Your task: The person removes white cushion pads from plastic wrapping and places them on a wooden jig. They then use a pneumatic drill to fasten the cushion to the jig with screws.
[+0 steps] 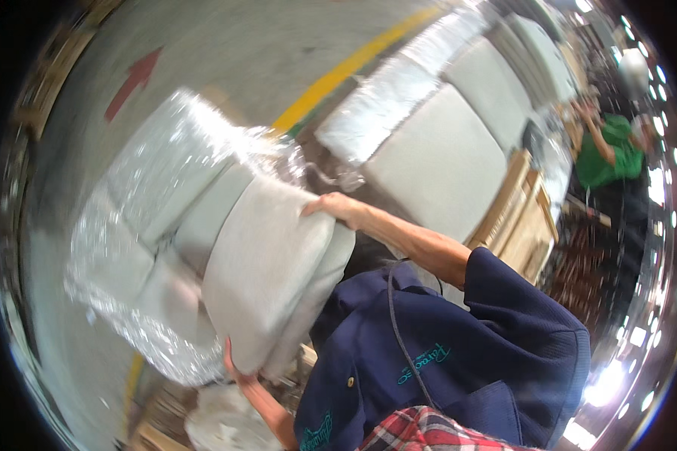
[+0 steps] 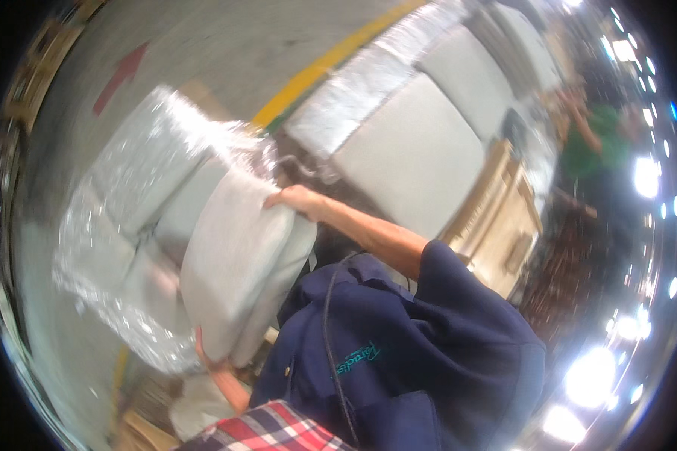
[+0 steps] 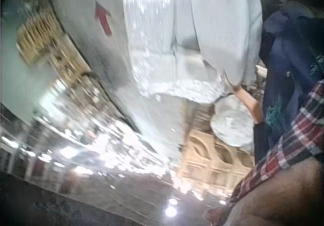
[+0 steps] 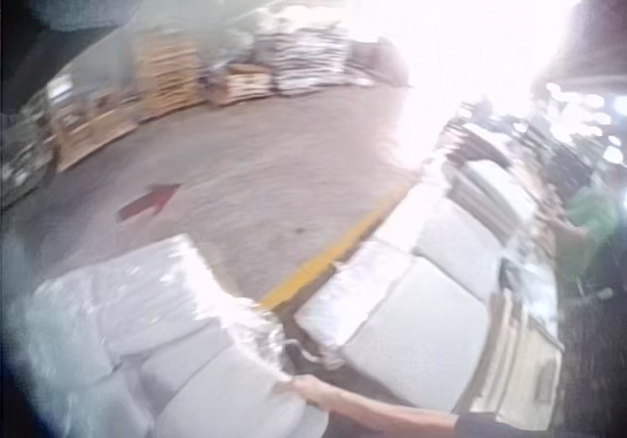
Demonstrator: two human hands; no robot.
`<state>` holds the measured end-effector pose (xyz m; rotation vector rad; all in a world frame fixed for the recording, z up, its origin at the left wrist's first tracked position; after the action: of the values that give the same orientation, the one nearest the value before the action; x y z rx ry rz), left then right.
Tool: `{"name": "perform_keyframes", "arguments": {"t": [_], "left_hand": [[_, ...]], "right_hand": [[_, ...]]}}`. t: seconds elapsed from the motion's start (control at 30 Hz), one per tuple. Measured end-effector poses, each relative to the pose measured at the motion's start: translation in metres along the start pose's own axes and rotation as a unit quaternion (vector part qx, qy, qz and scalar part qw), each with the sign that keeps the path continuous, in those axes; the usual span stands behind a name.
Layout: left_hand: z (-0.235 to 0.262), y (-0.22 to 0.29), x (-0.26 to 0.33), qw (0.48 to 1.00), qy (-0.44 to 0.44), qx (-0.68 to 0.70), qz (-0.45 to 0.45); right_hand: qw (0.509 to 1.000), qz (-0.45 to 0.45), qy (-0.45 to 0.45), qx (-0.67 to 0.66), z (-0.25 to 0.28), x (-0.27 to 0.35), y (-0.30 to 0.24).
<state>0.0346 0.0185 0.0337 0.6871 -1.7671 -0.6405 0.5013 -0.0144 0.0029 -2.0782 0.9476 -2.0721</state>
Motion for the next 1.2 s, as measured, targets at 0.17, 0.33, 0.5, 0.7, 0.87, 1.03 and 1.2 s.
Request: {"name": "perform_keyframes", "arguments": {"t": [0.17, 0.33, 0.5, 0.7, 0.87, 1.03, 1.2], "left_hand": [[-0.050, 0.033, 0.047, 0.994, 0.052, -0.056, 0.083], [-0.194, 0.098, 0.086, 0.989, 0.068, -0.117, 0.060], [-0.319, 0.083, 0.040, 0.978, -0.049, -0.202, 0.017], [-0.453, -0.065, -0.022, 0.955, -0.216, -0.205, 0.000], [-0.473, -0.145, -0.019, 0.921, -0.258, -0.285, 0.061], [-0.457, -0.027, -0.097, 0.882, -0.136, -0.402, -0.206], [-0.576, 0.050, -0.202, 0.816, -0.264, -0.496, -0.133]], "right_hand": [[0.996, 0.055, 0.035, -0.055, 0.077, 0.102, -0.006], [0.981, 0.110, 0.039, -0.152, 0.164, 0.193, -0.026], [0.947, 0.221, 0.128, -0.197, 0.307, 0.235, -0.025], [0.909, 0.206, 0.251, -0.261, 0.507, 0.223, 0.058], [0.863, 0.246, 0.361, -0.254, 0.544, 0.196, 0.096], [0.714, 0.128, 0.613, -0.314, 0.450, 0.228, 0.181], [0.766, 0.144, 0.429, -0.457, 0.301, 0.213, 0.161]]}}
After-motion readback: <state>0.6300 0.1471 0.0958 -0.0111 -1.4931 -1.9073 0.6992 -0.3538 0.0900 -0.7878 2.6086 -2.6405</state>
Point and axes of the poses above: each hand's wrist, its own x-axis away from the middle knuckle, its own z-axis out of the back of the hand, y = z × x, the point moved 8 cm from there along -x, towards the middle knuckle, and after that the axes turned 4 degrees about -z, right-handed, at the moved point
